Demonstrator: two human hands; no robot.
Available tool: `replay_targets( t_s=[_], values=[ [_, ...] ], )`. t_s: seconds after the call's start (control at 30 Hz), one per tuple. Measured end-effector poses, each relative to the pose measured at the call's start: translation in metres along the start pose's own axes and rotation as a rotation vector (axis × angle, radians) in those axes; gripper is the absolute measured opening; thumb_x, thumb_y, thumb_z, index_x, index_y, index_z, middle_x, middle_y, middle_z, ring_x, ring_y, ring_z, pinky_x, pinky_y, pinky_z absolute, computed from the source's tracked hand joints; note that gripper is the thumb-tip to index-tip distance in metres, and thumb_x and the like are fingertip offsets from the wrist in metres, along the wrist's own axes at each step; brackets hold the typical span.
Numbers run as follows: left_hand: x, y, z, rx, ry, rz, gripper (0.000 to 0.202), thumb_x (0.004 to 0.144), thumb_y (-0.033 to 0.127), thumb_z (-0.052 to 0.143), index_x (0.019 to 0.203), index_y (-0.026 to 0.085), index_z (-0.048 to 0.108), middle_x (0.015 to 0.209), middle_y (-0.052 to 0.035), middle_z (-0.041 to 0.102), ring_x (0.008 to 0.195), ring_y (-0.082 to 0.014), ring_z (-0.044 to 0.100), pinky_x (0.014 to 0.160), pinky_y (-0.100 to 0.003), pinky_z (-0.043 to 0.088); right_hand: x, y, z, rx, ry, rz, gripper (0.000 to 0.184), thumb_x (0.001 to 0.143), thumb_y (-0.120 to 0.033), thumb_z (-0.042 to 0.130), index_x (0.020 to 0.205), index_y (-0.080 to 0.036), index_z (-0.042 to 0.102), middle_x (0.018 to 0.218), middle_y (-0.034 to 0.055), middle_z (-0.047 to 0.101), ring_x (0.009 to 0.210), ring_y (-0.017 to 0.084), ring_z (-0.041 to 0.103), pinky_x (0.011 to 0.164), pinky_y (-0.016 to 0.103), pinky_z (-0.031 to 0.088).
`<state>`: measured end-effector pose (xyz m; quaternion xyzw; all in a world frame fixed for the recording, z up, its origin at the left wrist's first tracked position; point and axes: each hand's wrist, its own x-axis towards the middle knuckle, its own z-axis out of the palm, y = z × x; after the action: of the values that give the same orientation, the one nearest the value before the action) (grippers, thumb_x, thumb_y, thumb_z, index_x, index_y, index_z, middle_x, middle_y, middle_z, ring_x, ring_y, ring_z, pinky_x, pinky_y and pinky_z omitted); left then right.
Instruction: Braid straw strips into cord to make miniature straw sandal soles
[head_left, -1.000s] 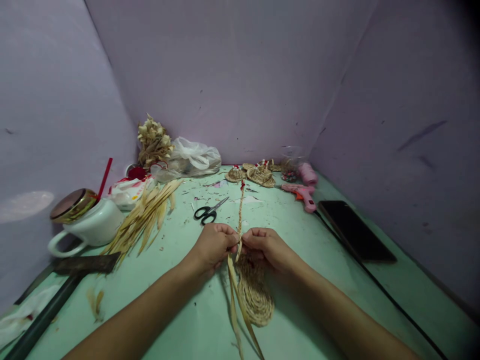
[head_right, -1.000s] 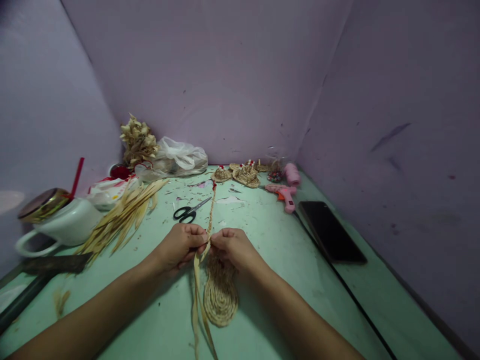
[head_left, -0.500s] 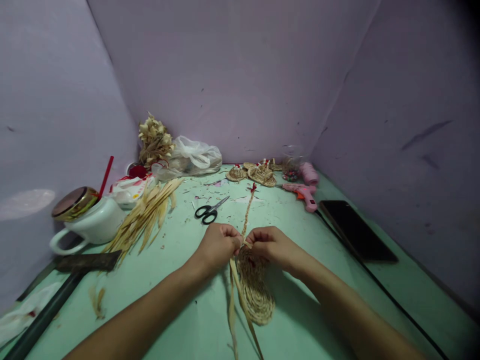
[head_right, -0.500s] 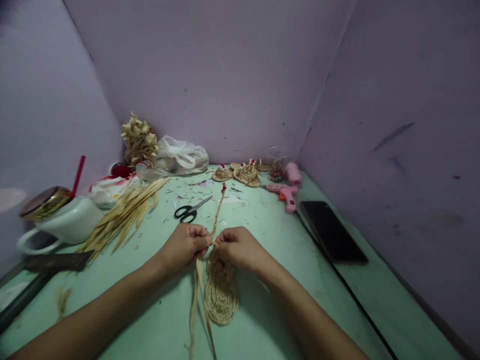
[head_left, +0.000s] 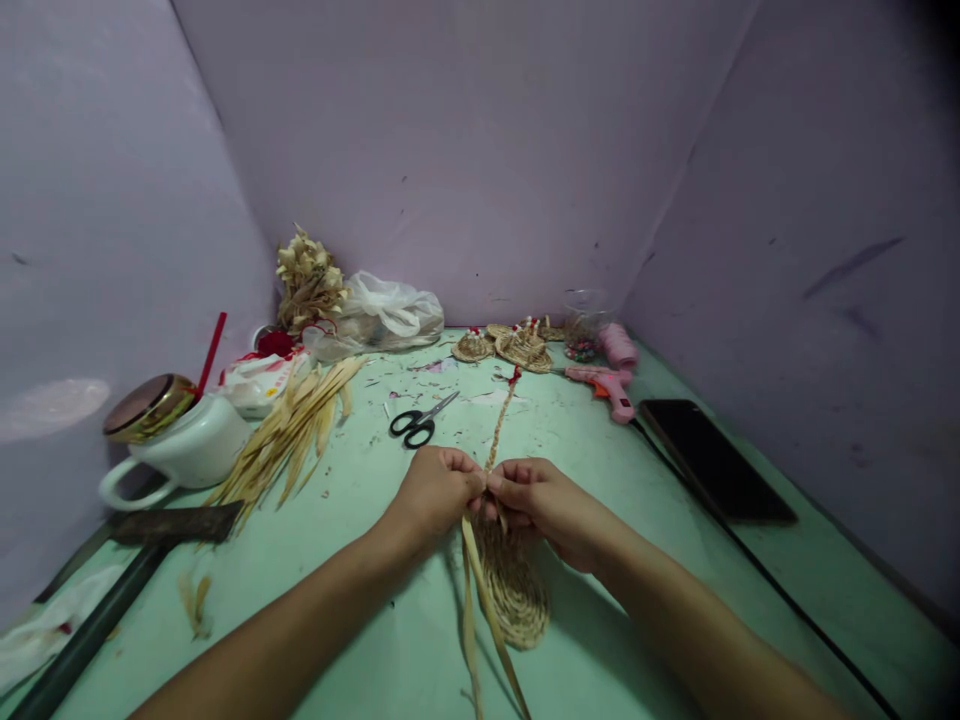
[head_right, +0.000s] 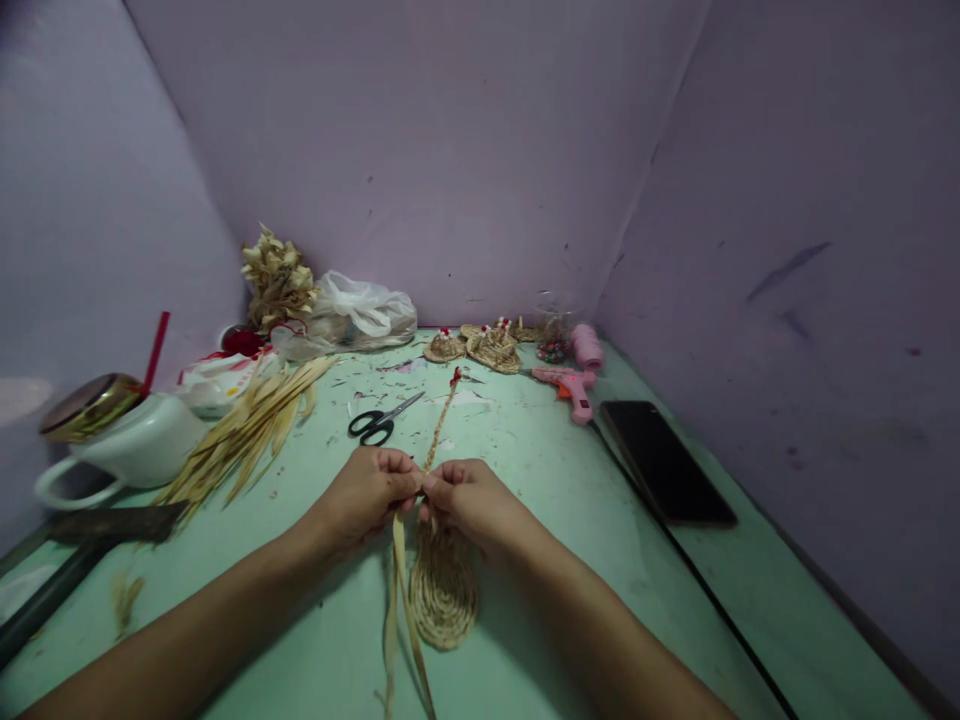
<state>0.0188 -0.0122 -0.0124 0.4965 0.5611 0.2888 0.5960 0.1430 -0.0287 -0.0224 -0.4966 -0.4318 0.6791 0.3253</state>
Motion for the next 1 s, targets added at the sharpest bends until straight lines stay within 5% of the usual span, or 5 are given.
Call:
replay_targets(
  t_s=[0.13,0.3,0.43,0.87,1.0],
  values=[
    [0.001,0.000,-0.001,0.019,0.030,-0.013,0.013,0.059,0.008,0.047,0.047,0.014,0.047,0.035,0.0036,0.047,0.028,-0.0031,0.029,0.035,-0.017,0.022,0.001,0.001,0.000,-0.015,-0.040,-0.004,0.016,0.070,-0.027,0.054,0.063,-0.014,0.048,0.054,-0.0007,0.054,0.042,0.006,0.044,0.040,0.017,0.030],
    [0.006,-0.004,-0.005,0.057,0.047,0.029,0.009,0.057,0.010,0.050,0.049,0.013,0.050,0.034,0.0043,0.044,0.030,-0.0028,0.028,0.036,-0.017,0.020,0.001,-0.001,0.002,-0.028,0.021,0.001,0.006,0.063,-0.013,0.049,0.060,-0.016,0.044,0.043,-0.0073,0.038,0.036,0.003,0.026,0.036,0.017,0.015],
    [0.006,-0.006,-0.005,0.050,0.039,0.046,0.010,0.057,0.011,0.049,0.048,0.014,0.049,0.034,0.0043,0.043,0.032,-0.0033,0.028,0.037,-0.018,0.020,0.001,-0.001,0.002,-0.063,0.094,-0.034,0.012,0.065,-0.019,0.048,0.054,-0.016,0.044,0.040,-0.0086,0.029,0.035,0.003,0.021,0.037,0.019,0.013],
    [0.004,-0.002,-0.004,0.024,0.011,-0.039,0.012,0.058,0.009,0.047,0.047,0.014,0.046,0.036,0.0032,0.046,0.029,-0.0029,0.027,0.036,-0.018,0.020,0.009,0.008,0.000,-0.091,0.029,-0.185,0.019,0.068,-0.031,0.057,0.061,-0.013,0.052,0.052,-0.0005,0.054,0.036,0.005,0.037,0.038,0.019,0.025],
    [0.007,-0.006,-0.007,0.142,-0.018,0.090,0.012,0.060,0.014,0.048,0.048,0.014,0.050,0.042,0.0010,0.050,0.036,-0.0052,0.034,0.041,-0.019,0.025,0.011,0.011,0.000,-0.096,0.138,-0.189,0.018,0.068,-0.027,0.055,0.056,-0.014,0.050,0.047,-0.0007,0.053,0.035,0.004,0.037,0.038,0.019,0.028]
  ],
)
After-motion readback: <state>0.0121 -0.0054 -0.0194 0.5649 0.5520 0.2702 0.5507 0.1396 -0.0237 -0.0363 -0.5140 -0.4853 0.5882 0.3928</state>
